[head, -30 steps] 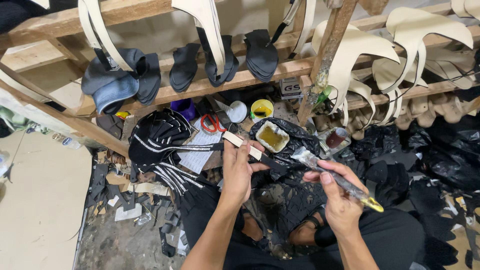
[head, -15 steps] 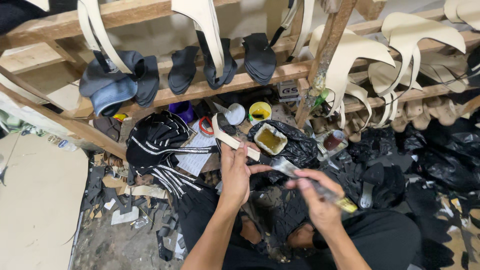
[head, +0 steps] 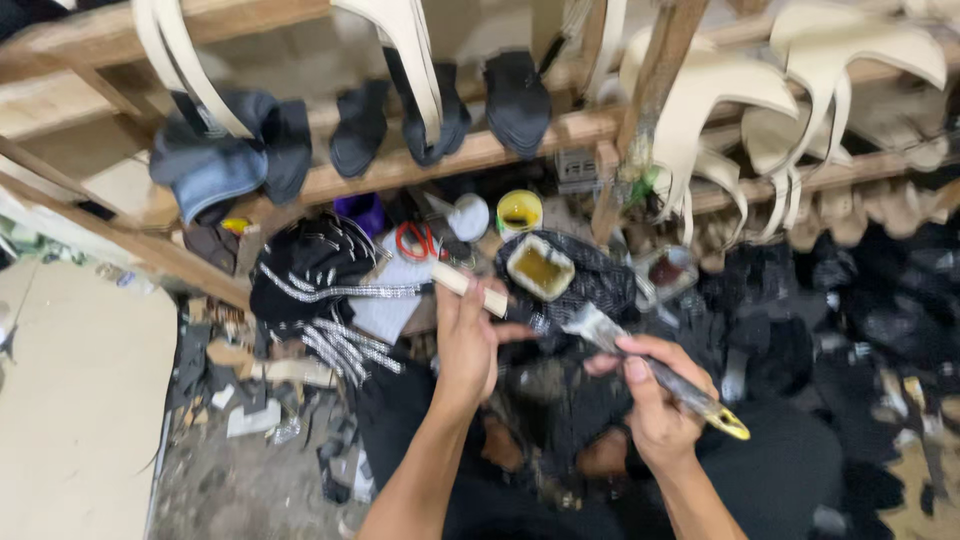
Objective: The person repeatedly picks up beige shoe upper pieces, applies a yellowish adhesive to the edges with a brush, and places them on a wooden rack to dry. The process is repeated for several pieces throughout the clip.
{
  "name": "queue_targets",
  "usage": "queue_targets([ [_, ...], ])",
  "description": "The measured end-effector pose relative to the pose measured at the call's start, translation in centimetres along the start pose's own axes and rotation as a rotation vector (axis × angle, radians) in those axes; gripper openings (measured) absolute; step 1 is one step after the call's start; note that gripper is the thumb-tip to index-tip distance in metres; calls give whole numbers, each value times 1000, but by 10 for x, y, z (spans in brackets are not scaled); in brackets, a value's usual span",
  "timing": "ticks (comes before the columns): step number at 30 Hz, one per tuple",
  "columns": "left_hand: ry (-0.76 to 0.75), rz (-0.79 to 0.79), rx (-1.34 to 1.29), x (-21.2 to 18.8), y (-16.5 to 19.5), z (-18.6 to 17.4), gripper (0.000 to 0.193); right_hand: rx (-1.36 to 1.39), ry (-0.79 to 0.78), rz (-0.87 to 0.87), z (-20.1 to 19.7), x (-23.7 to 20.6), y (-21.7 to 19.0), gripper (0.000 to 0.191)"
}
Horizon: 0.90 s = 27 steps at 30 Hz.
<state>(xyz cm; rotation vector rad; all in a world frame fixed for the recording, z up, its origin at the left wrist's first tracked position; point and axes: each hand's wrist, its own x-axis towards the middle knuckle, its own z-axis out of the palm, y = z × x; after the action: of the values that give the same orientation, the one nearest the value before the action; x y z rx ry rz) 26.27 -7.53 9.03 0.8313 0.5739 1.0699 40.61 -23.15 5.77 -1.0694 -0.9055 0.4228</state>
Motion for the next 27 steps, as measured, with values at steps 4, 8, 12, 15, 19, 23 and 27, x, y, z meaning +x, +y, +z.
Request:
queue_targets([
  [4, -44, 0, -60, 3, 3, -1, 19, -39, -32, 200, 2, 4, 3, 18],
  [8, -17, 25, 28, 0, -2, 0, 23, 27, 54, 111, -2, 4, 2, 18],
  [12, -9, 22, 125, -3, -17, 8, 22, -55, -14, 41, -6, -6, -2, 17],
  [15, -5, 34, 130, 2, -17, 3, 21, -264, -44, 241, -9, 2, 8, 17],
  [19, -22, 110, 290, 4, -10, -7, 25, -82, 63, 336, -18, 15, 17, 18],
  [23, -214, 226, 640, -14, -14, 6, 18, 16, 46, 206, -19, 37, -6, 41],
  [27, -352, 320, 931, -44, -24, 23, 21, -46, -140, 157, -1, 66, -37, 87],
])
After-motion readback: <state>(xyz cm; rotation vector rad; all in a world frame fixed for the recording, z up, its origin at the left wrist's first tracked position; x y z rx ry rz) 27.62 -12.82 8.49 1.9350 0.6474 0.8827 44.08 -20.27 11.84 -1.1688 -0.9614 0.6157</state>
